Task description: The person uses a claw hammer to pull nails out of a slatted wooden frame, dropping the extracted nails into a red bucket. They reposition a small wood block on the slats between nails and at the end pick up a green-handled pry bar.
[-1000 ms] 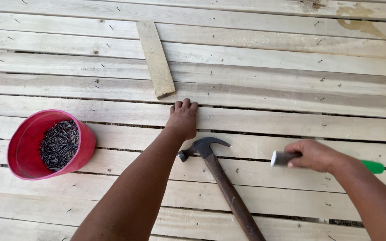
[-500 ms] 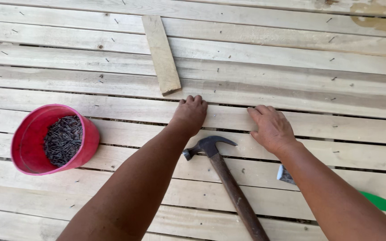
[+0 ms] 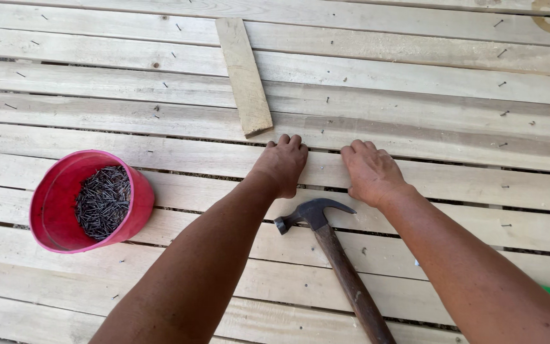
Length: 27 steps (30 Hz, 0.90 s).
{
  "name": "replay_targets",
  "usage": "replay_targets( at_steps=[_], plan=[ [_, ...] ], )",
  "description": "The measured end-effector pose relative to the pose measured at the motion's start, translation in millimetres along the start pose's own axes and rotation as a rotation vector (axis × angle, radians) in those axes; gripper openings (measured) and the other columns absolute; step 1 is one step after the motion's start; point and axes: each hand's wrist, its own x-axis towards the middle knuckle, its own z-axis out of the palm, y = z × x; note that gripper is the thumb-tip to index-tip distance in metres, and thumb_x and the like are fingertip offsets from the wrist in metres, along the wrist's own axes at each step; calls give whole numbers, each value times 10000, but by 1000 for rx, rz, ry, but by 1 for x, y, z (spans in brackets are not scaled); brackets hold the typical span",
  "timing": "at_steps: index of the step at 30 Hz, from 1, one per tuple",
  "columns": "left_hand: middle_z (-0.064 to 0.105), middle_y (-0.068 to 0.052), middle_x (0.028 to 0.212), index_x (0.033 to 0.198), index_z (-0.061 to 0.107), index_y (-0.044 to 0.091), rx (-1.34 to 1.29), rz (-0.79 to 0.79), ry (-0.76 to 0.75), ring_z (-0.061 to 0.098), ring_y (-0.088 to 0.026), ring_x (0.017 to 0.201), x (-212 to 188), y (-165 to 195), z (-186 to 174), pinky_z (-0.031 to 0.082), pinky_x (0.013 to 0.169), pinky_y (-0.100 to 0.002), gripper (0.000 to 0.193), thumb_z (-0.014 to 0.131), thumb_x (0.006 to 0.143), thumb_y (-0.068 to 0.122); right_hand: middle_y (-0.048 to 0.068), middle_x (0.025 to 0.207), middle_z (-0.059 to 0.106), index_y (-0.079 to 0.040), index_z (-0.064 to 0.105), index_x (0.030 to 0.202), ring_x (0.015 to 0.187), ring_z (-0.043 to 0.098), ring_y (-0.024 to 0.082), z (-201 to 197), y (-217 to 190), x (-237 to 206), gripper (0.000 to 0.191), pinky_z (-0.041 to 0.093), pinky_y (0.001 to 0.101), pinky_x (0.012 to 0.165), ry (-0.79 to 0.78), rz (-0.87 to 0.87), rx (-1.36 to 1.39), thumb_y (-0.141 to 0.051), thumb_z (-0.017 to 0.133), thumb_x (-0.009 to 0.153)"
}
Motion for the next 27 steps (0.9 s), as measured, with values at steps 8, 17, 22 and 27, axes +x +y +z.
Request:
replay_targets(
  at_steps=[8, 17, 22, 27],
  plan=[
    [492, -151, 1347, 1377, 508, 18, -17, -1, 9, 483, -308, 1263, -1, -5, -1, 437, 1118, -434, 729, 796, 718, 139, 64, 1352, 487, -150, 461, 1407, 1318, 467, 236, 1, -1, 11, 783, 395, 372, 1173, -27, -25, -83, -226, 892, 757],
    [491, -159, 1327, 1375, 502, 11, -1, 15, 1, 490, -313, 1216, 2, -11, 4, 455, 1081, -404, 740, 794, 710, 153, 33, 1333, 497, -177, 493, 1383, 1320, 454, 219, 5, 2, 14, 786, 374, 390, 1183, -3, -28, -32, -251, 905, 717],
    [476, -191, 1331, 1372, 485, -39, 42, 76, 96, 492, -333, 1189, 13, -15, 17, 455, 1056, -442, 685, 760, 769, 137, 107, 1352, 500, -76, 553, 1310, 1312, 474, 283, 12, 5, 29, 568, 414, 427, 1130, 39, -78, -110, -105, 804, 802],
    [485, -211, 1318, 1335, 514, -45, 80, 59, 124, 505, -361, 1182, 18, -4, 19, 457, 1040, -518, 574, 731, 845, 160, 153, 1319, 535, -20, 585, 1274, 1254, 541, 298, 14, -2, 35, 434, 467, 409, 1103, 38, -112, -184, -21, 730, 865]
  ],
)
